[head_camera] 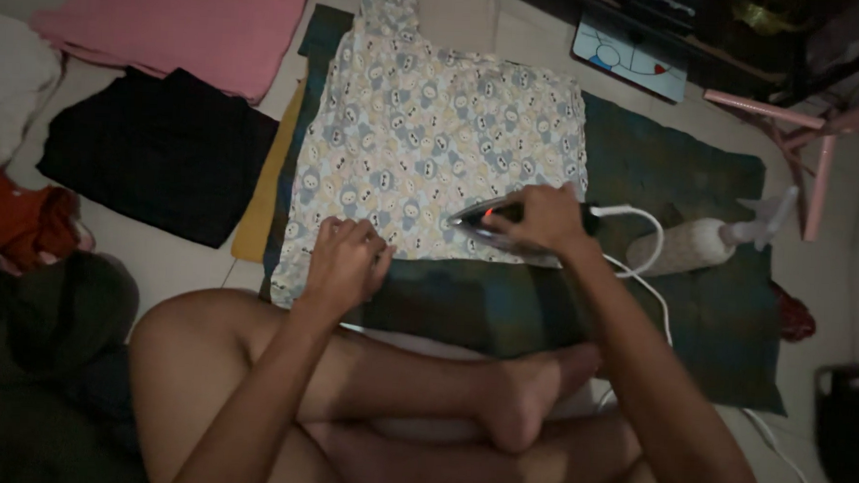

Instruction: Iron a patterned t-shirt on the floor using a handheld iron.

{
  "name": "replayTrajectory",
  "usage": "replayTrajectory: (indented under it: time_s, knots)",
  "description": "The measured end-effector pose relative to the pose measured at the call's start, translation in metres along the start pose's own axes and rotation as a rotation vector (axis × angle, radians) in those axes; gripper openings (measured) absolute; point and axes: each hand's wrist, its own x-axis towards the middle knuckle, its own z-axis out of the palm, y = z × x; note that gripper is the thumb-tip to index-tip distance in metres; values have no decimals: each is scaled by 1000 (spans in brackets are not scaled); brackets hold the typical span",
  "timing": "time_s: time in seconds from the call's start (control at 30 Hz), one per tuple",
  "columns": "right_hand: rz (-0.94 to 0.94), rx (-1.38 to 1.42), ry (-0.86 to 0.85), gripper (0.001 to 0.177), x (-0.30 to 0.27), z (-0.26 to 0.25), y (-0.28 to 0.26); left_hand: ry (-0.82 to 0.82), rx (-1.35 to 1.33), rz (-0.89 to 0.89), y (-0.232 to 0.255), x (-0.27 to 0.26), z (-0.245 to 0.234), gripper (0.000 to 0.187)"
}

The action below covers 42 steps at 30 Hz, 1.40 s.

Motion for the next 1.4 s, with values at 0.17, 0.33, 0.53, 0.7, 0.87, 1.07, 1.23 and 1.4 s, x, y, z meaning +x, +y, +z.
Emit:
replayTrajectory:
  time_s: [0.17,0.33,0.53,0.7,0.87,1.07,1.23,1.4]
  knots:
    - [-76,-17,39,58,2,5,-32,74,35,-20,5,5,-13,18]
    - [29,89,50,57,14,5,-75,186,-1,-314,-18,-1,-7,21]
    - [-43,104,52,58,30,11,-115,73,106,-568,-37,-15,-2,35]
    - [-107,86,101,53,18,9,-91,12,82,-584,-43,-14,3,45]
    - [85,-28,-9,61,-16,-9,-17,-19,52,-617,-43,-18,2,48]
    - [301,33,-79,69,-17,8,74,30,102,-549,-49,-23,16,47]
    - [258,21,-68,67,-9,0,47,44,107,-542,-49,-22,20,45]
    - [-2,-103,171,57,-12,28,-17,30,142,-504,-45,-21,20,39]
